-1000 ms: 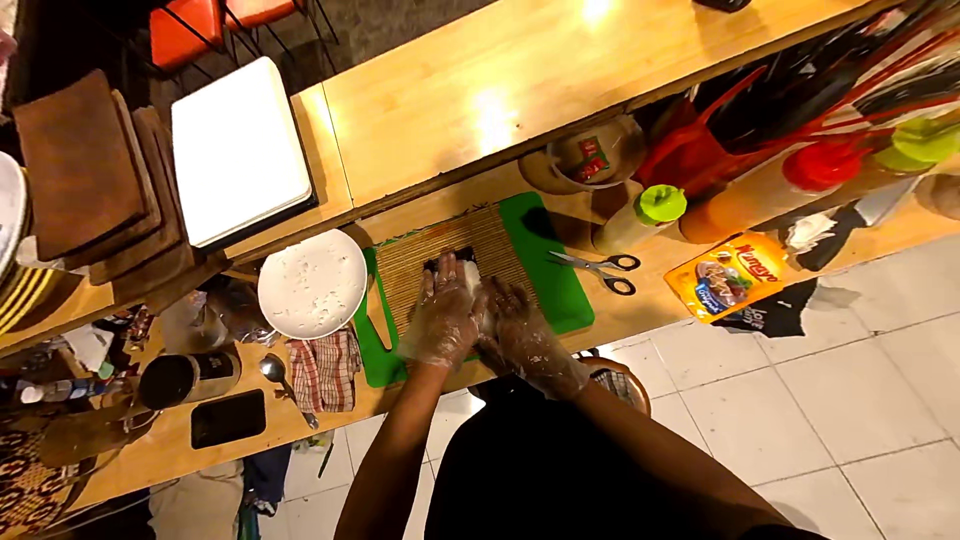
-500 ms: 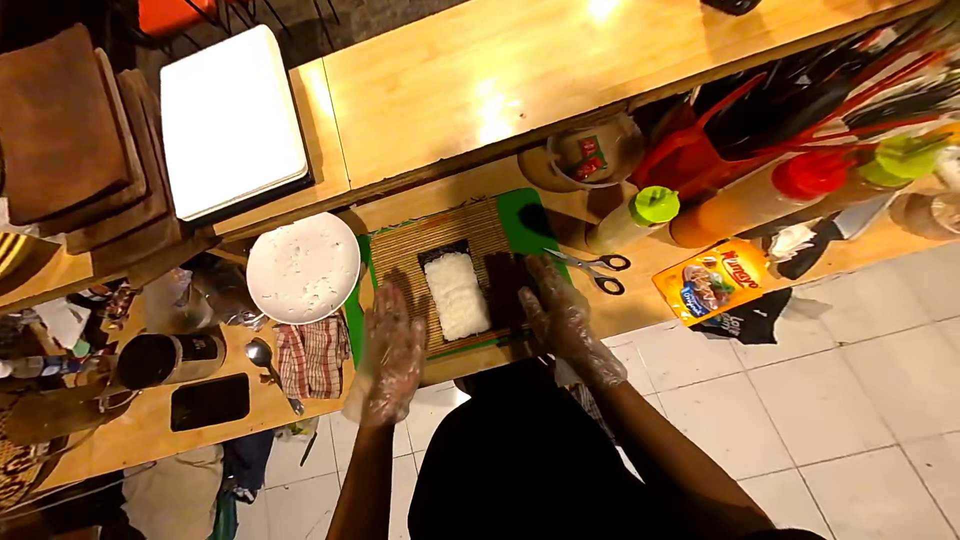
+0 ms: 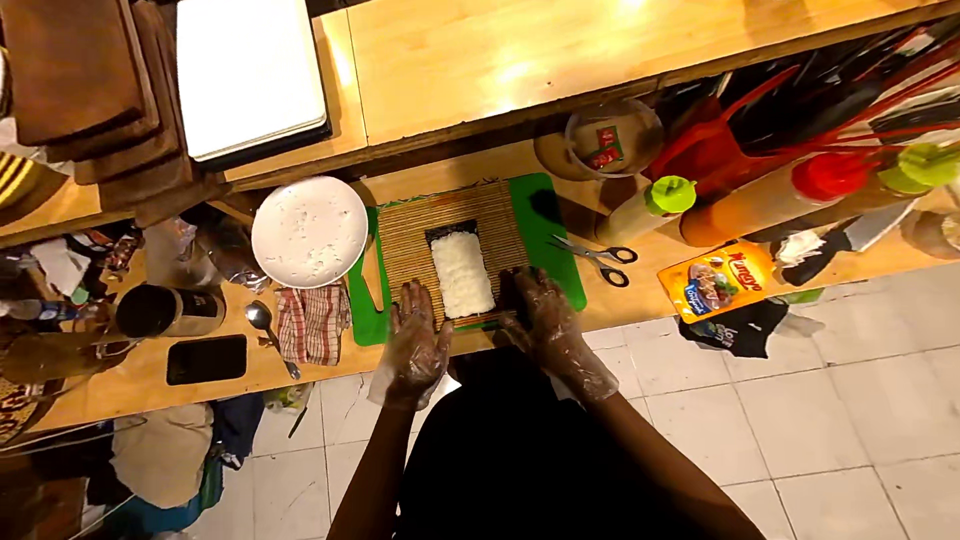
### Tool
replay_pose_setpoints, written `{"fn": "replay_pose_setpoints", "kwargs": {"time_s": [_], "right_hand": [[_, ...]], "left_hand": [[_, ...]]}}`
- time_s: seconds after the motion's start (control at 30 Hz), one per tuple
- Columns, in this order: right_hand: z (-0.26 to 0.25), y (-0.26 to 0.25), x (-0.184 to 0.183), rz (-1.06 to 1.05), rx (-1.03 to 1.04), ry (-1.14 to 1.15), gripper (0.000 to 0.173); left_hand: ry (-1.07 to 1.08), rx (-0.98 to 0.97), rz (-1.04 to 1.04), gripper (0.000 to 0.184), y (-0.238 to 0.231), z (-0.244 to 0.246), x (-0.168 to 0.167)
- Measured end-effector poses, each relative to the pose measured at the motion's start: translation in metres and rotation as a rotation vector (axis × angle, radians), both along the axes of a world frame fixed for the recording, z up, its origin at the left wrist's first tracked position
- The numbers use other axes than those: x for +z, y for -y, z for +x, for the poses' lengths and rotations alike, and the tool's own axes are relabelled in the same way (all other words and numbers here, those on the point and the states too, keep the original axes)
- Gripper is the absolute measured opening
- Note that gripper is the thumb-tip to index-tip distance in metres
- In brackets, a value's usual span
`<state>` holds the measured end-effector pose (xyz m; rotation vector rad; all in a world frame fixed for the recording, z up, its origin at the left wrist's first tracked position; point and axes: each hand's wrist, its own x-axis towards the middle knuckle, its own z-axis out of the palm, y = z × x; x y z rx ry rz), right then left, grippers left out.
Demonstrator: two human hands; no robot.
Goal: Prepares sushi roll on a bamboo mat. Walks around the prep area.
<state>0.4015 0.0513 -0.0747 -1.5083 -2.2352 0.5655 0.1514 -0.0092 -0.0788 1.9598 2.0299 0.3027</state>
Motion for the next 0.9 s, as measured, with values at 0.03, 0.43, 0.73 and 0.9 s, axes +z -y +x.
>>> {"fn": "replay_pose_setpoints", "kwargs": {"time_s": [0.03,0.43,0.73,0.9], "right_hand": [[-0.004,0.001,0.001,-0.018,0.014,0.02,0.073],[-0.03,0.005,-0.004,-0.038,0.089,0.073,0.087],[-0.029,0.006,-0.006,-0.024,0.103,0.099,0.085],[-0.029,0.006,-0.007,-0.048,0.107,0.115,0.089]], "left_hand": [[-0.01,0.007,-0.022,0.08,-0.002,0.005,0.001],[-0.086,-0.019,0.004,0.076,-0.002,0.025,-0.004],[-0.145,-0.051,0.007,0.075,-0.009,0.028,0.011],[-0.182,-0.097,-0.06,0.077,-0.012,0.03,0.017]]}}
